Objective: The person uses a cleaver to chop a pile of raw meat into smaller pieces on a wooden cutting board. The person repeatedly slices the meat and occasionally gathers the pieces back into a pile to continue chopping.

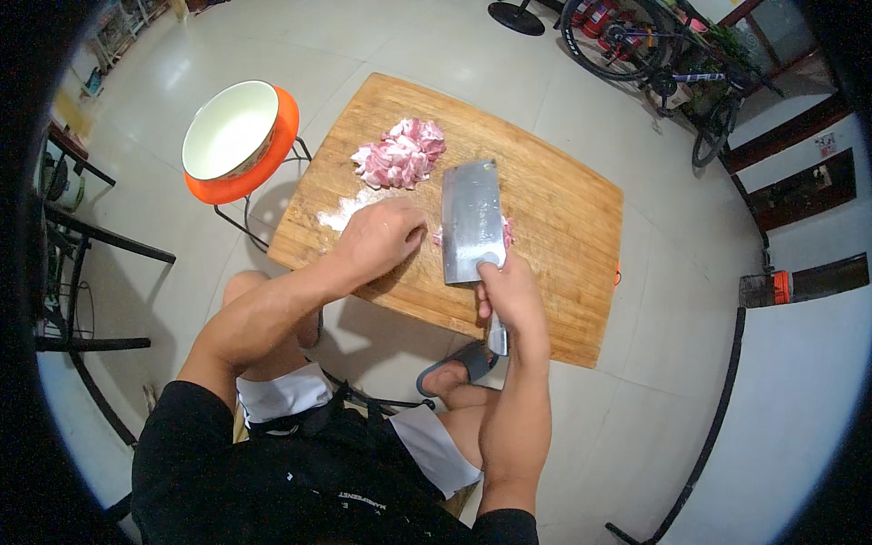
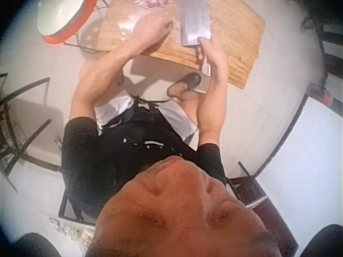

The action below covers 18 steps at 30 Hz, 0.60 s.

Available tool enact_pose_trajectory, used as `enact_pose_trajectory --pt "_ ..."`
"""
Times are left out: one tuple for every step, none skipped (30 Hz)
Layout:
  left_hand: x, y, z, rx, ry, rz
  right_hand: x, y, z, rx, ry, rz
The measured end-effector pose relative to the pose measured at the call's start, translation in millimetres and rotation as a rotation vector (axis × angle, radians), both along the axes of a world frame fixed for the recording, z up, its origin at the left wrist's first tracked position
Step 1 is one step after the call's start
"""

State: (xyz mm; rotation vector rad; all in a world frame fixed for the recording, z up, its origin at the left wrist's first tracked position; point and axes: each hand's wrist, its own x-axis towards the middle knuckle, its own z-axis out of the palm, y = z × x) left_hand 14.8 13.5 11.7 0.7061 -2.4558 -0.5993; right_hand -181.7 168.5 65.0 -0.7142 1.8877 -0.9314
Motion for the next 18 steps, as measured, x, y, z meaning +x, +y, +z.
enact_pose_trajectory --pt "2 -4 3 0.008 -0.009 0.009 -5 1 -1 -0.012 -0.045 -0.019" --pt "4 -8 8 -0.001 0.009 0.035 -9 2 0 0.000 -0.048 -0.043" --pt "6 -12 15 -0.009 0.027 0.060 -14 4 2 0.012 -0.051 -0.067" --pt "8 -17 19 -0.018 0.046 0.085 -19 5 3 0.023 -0.054 -0.092" --pt "8 -24 17 -0.003 0.039 0.106 -21 6 4 0.021 -0.043 -0.085" --pt "9 -30 18 -0.060 0.105 0.137 -22 8 6 0.015 -0.026 -0.082" --pt "9 -35 20 -0.117 0.171 0.168 -22 9 10 0.009 -0.010 -0.079" --pt "8 -40 21 -0.174 0.237 0.198 -21 10 14 0.003 0.007 -0.077" --pt "9 -45 21 -0.120 0.188 0.214 -21 11 17 0.024 0.078 -0.078" --pt "8 -50 21 -0.136 0.208 0.208 -19 12 20 0.028 0.125 -0.099" --pt "7 -54 20 -0.153 0.226 0.203 -15 13 23 0.031 0.171 -0.118" --pt "6 -59 19 -0.170 0.244 0.198 -12 14 26 0.034 0.217 -0.137" --pt "6 -63 16 -0.192 0.232 0.189 -9 15 28 0.018 0.243 -0.133" --pt "5 -67 13 -0.214 0.221 0.179 -7 16 30 0.003 0.271 -0.130" --pt "4 -70 11 -0.235 0.211 0.169 -5 17 32 -0.013 0.299 -0.127" --pt "2 -73 10 -0.232 0.203 0.165 -2 18 33 -0.026 0.251 -0.135" --pt "1 -75 10 -0.228 0.195 0.160 1 19 34 -0.039 0.203 -0.144" --pt "-2 -77 10 -0.224 0.188 0.154 4 19 34 -0.051 0.155 -0.154"
